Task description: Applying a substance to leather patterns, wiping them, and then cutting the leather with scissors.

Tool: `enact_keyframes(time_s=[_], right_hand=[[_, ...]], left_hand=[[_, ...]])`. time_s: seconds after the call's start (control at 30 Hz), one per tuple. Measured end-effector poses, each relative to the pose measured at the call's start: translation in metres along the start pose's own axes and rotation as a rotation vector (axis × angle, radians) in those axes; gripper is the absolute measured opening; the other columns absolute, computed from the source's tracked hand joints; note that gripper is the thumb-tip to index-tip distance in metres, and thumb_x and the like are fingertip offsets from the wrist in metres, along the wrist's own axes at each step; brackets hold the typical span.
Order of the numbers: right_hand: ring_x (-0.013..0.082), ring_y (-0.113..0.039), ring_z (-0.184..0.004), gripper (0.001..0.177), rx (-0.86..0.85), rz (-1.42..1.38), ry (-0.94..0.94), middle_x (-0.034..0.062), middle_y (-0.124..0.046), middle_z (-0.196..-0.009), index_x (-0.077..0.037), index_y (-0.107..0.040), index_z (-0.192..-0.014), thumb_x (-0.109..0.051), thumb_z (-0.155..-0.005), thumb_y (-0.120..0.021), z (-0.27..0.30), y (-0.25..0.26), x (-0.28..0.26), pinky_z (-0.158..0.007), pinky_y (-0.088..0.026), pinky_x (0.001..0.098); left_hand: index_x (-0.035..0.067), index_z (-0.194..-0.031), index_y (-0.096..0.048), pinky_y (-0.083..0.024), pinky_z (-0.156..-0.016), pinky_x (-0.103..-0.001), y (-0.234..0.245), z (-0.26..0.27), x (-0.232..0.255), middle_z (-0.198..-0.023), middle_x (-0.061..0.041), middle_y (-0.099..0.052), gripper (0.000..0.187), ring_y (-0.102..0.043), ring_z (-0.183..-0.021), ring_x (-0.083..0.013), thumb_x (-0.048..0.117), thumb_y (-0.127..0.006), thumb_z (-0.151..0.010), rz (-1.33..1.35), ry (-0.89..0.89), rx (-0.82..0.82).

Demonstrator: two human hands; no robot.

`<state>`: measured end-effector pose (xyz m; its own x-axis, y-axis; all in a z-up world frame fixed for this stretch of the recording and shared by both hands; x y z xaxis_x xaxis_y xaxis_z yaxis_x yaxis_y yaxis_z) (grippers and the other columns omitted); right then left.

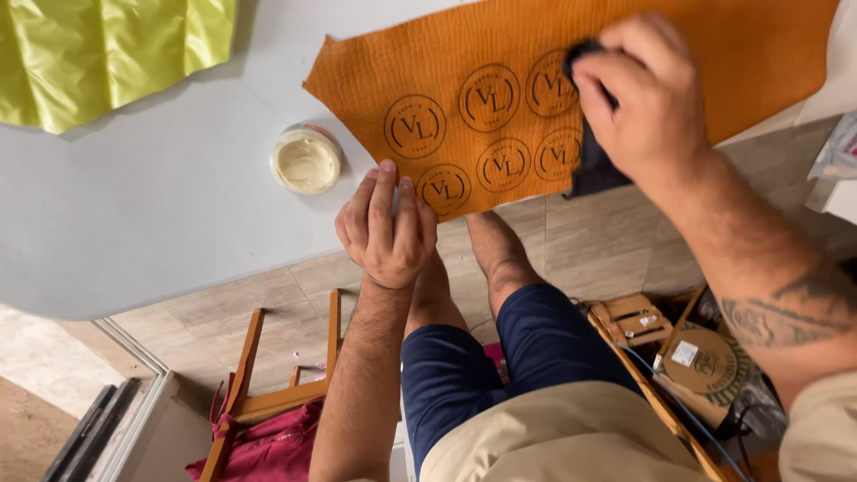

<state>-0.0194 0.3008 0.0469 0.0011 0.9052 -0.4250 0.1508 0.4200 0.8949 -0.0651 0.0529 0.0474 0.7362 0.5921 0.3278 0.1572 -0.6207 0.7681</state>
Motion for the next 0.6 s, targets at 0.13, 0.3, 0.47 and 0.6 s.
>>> enact_keyframes(time_s=[0.13,0.3,0.47,0.6], right_hand=[[0.0393,-0.065,-0.093,0.005,0.055,-0.051,0.088,0.0178,-0.066,-0.104,-0.002,-0.077,-0.095,0.003,-0.096,-0.076,-0.002,-0.023,-0.015,-0.082,-0.054,0.0493],[0.0416,-0.055,-0.096,0.01,0.012,0.003,-0.008,0.0249,-0.058,-0.101,0.012,-0.071,-0.095,0.018,-0.1,-0.076,0.009,-0.001,0.0,-0.086,-0.045,0.0526],[0.0338,-0.06,-0.09,0.01,0.003,0.003,0.065,0.0175,-0.065,-0.099,0.005,-0.076,-0.098,0.01,-0.096,-0.084,-0.008,-0.015,-0.009,-0.081,-0.049,0.0462],[0.0332,-0.055,-0.089,0.014,0.059,0.093,-0.024,0.0177,-0.061,-0.093,0.006,-0.073,-0.087,0.017,-0.089,-0.081,0.013,-0.006,-0.01,-0.08,-0.045,0.0477]], left_hand=[[0.012,-0.09,-0.076,-0.053,-0.075,-0.033,0.007,0.001,-0.005,-0.108,-0.008,-0.078,0.013,-0.073,-0.092,-0.0254,0.012,-0.063,-0.09,-0.058,-0.019,0.162],[0.004,-0.092,-0.072,-0.053,-0.073,-0.038,-0.001,-0.003,0.001,-0.114,-0.016,-0.073,0.011,-0.073,-0.093,-0.03,0.004,-0.061,-0.092,-0.004,-0.01,0.02],[0.005,-0.092,-0.072,-0.051,-0.072,-0.038,-0.003,0.0,0.002,-0.116,-0.015,-0.073,0.009,-0.074,-0.094,-0.0298,0.005,-0.063,-0.092,0.005,-0.01,0.001],[0.004,-0.093,-0.074,-0.053,-0.073,-0.039,0.002,-0.005,0.003,-0.115,-0.016,-0.073,0.012,-0.074,-0.095,-0.0296,0.007,-0.062,-0.092,-0.023,-0.009,-0.001]])
Point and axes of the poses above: each hand's wrist, its own z-axis away from the middle knuckle, its own y-axis out of the back of the hand, x = y × z, the point moved 10 cm from there along -z, towards the middle knuckle
